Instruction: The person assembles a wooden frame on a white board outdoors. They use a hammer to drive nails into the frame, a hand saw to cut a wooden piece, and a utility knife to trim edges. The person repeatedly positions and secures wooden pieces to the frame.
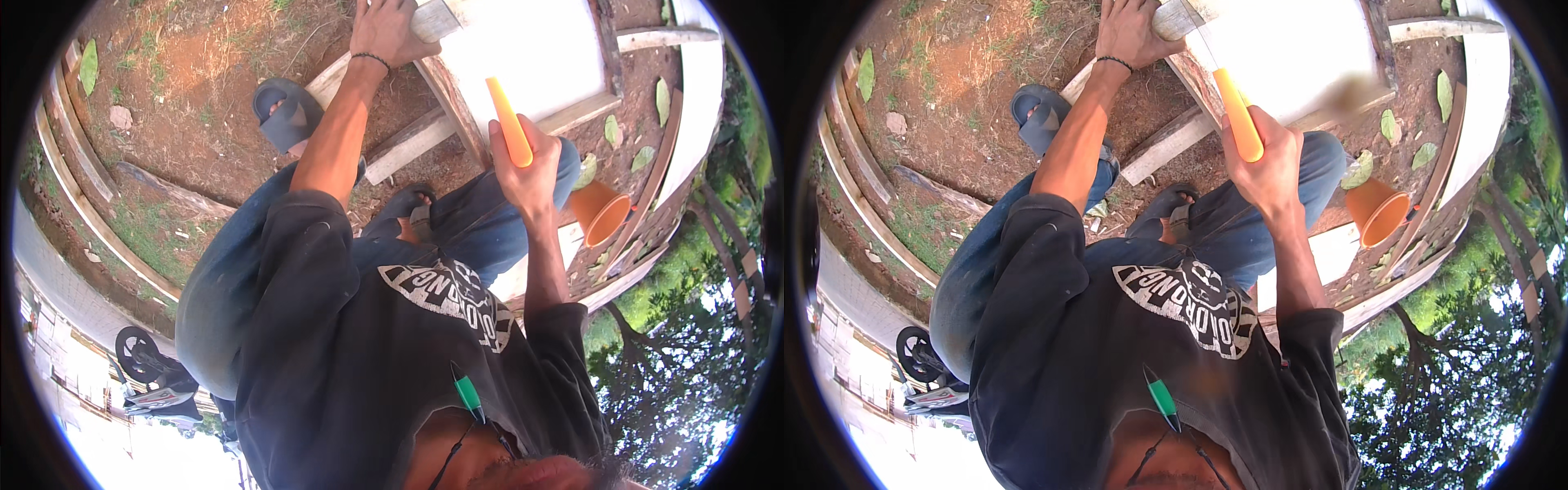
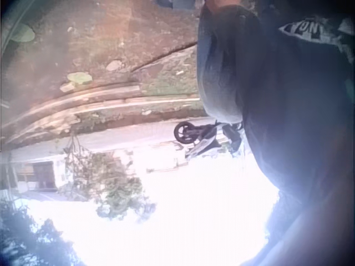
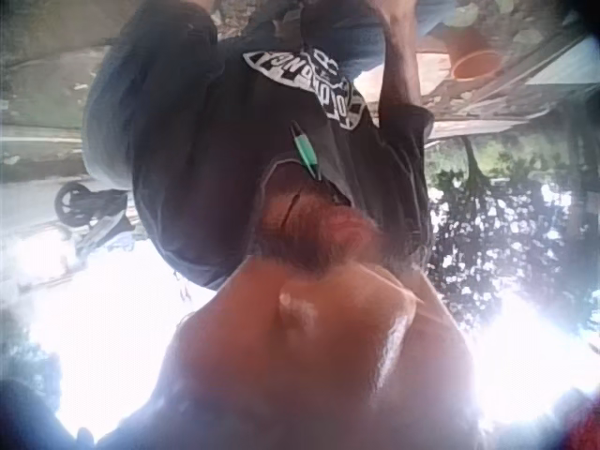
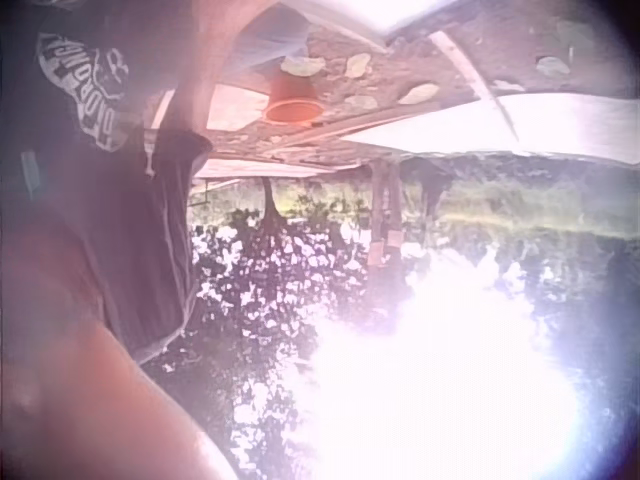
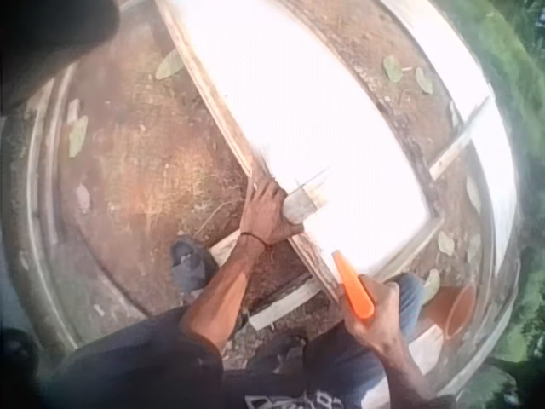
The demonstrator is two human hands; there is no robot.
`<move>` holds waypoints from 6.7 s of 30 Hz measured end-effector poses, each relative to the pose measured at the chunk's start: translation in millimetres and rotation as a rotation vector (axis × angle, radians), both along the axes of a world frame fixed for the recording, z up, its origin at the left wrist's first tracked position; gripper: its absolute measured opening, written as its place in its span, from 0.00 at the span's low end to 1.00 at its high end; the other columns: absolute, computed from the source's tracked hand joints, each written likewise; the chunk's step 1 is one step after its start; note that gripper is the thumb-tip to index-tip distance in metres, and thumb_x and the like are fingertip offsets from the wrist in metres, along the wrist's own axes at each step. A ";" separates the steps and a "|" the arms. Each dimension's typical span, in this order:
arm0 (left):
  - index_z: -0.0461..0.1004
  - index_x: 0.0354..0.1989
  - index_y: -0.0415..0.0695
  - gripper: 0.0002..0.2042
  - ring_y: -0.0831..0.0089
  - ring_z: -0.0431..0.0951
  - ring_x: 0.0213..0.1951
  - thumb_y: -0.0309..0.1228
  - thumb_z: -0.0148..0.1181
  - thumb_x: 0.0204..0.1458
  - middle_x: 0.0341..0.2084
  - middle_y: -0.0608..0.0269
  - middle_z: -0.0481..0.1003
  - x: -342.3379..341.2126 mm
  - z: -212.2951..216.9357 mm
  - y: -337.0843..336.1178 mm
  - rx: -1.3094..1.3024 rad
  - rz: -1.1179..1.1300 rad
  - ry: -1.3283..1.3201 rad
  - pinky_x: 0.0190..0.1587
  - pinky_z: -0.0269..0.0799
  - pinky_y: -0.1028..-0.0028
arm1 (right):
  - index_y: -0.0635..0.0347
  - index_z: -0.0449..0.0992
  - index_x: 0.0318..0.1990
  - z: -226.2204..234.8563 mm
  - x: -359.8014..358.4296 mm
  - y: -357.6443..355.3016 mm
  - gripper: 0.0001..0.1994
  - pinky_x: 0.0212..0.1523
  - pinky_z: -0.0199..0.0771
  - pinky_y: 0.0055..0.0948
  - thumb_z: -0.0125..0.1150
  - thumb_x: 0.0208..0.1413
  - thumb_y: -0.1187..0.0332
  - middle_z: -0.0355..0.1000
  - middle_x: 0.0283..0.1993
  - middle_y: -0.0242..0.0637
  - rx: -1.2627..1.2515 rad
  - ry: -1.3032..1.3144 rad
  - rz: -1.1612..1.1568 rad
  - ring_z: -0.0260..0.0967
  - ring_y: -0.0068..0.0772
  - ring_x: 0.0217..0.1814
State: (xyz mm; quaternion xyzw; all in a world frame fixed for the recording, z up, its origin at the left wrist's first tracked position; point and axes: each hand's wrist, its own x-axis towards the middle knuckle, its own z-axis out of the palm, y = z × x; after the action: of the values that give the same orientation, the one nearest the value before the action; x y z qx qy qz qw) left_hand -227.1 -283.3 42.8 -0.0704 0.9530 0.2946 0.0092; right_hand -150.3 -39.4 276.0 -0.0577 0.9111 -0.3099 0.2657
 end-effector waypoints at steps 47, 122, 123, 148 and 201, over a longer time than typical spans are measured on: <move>0.80 0.44 0.38 0.36 0.55 0.66 0.63 0.52 0.77 0.26 0.51 0.52 0.72 11.7 -18.0 -13.6 -0.105 0.096 0.089 0.76 0.43 0.43 | 0.70 0.76 0.31 22.2 24.7 22.8 0.05 0.22 0.65 0.24 0.63 0.58 0.77 0.70 0.17 0.36 -0.046 0.021 0.068 0.68 0.19 0.18; 0.80 0.43 0.42 0.32 0.58 0.63 0.65 0.50 0.79 0.29 0.51 0.57 0.69 13.3 8.4 -4.9 0.015 0.111 -0.025 0.75 0.47 0.42 | 0.68 0.75 0.27 63.2 18.6 16.5 0.09 0.21 0.59 0.28 0.64 0.58 0.74 0.65 0.15 0.36 0.086 0.053 0.070 0.60 0.21 0.16; 0.80 0.44 0.41 0.33 0.57 0.63 0.65 0.50 0.79 0.29 0.51 0.55 0.69 4.7 9.8 2.2 0.024 0.077 -0.003 0.74 0.50 0.43 | 0.67 0.73 0.26 24.7 2.6 8.6 0.11 0.20 0.58 0.29 0.64 0.60 0.72 0.65 0.15 0.37 0.138 0.113 0.122 0.59 0.22 0.15; 0.80 0.44 0.40 0.34 0.56 0.65 0.62 0.50 0.78 0.28 0.49 0.55 0.70 19.4 -16.8 -1.7 0.001 0.138 0.038 0.75 0.44 0.44 | 0.68 0.79 0.31 48.5 20.4 19.1 0.07 0.22 0.65 0.27 0.64 0.58 0.73 0.68 0.16 0.39 0.028 0.076 0.098 0.66 0.21 0.17; 0.58 0.66 0.44 0.54 0.54 0.59 0.69 0.65 0.75 0.35 0.60 0.55 0.65 37.9 -9.1 -3.2 -0.252 0.164 0.206 0.72 0.37 0.33 | 0.65 0.74 0.31 -21.7 65.3 171.8 0.06 0.22 0.58 0.27 0.63 0.60 0.74 0.64 0.18 0.33 -0.338 0.579 -0.493 0.63 0.24 0.17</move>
State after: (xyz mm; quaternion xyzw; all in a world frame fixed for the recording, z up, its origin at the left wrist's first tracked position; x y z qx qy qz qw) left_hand -189.2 -286.5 33.7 -0.1181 0.9693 0.1782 -0.1213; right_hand -85.0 132.4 254.3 0.0345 0.8710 -0.4804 -0.0970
